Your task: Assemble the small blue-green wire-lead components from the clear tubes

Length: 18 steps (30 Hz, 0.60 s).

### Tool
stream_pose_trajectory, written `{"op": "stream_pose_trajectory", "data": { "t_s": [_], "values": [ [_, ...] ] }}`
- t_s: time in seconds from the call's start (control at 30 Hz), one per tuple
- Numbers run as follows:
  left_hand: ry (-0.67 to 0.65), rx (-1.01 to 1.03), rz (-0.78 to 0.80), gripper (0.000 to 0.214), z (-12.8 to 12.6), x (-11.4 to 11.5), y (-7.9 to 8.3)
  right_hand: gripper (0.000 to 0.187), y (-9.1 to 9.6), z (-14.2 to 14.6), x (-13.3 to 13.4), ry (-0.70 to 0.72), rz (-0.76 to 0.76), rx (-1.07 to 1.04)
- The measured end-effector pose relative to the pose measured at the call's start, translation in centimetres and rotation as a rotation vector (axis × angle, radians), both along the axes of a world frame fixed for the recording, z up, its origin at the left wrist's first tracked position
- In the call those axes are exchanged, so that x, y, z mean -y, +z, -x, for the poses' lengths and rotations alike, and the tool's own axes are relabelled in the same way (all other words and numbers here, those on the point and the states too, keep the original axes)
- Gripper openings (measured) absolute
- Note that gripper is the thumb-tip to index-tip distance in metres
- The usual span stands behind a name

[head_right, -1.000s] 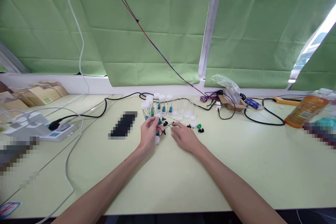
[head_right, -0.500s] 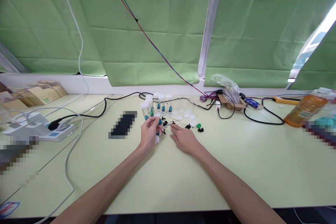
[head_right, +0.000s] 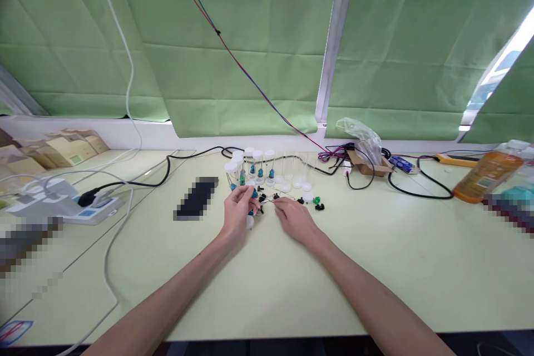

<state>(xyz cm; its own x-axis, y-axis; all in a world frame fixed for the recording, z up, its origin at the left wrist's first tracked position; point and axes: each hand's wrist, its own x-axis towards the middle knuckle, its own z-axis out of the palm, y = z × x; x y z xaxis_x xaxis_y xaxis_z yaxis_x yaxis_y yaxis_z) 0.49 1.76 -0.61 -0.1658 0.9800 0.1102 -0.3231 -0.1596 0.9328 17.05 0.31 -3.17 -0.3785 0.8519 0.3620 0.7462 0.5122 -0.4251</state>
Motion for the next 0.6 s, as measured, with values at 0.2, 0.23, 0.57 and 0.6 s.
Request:
{"op": "stream_pose_trajectory", "data": {
  "t_s": [0.2,0.23,0.57,0.6],
  "values": [
    [-0.01,-0.002,-0.01,0.037,0.0,-0.2,-0.3,0.023,-0.4,0.7,-0.7,-0.132,-0.033,-0.017],
    [-0.009,-0.004,-0.008,0.037,0.0,-0.2,-0.3,0.024,-0.5,0.9,-0.8,-0.154,-0.034,0.004],
    [-0.018,-0.028,0.002,0.036,-0.1,-0.1,-0.2,0.017,0.4,2.4,-1.2,-0.313,0.014,0.378],
    [-0.021,-0.031,0.003,0.036,-0.1,-0.1,-0.2,0.018,0.5,2.5,-1.2,-0.321,0.013,0.415]
  ]
}}
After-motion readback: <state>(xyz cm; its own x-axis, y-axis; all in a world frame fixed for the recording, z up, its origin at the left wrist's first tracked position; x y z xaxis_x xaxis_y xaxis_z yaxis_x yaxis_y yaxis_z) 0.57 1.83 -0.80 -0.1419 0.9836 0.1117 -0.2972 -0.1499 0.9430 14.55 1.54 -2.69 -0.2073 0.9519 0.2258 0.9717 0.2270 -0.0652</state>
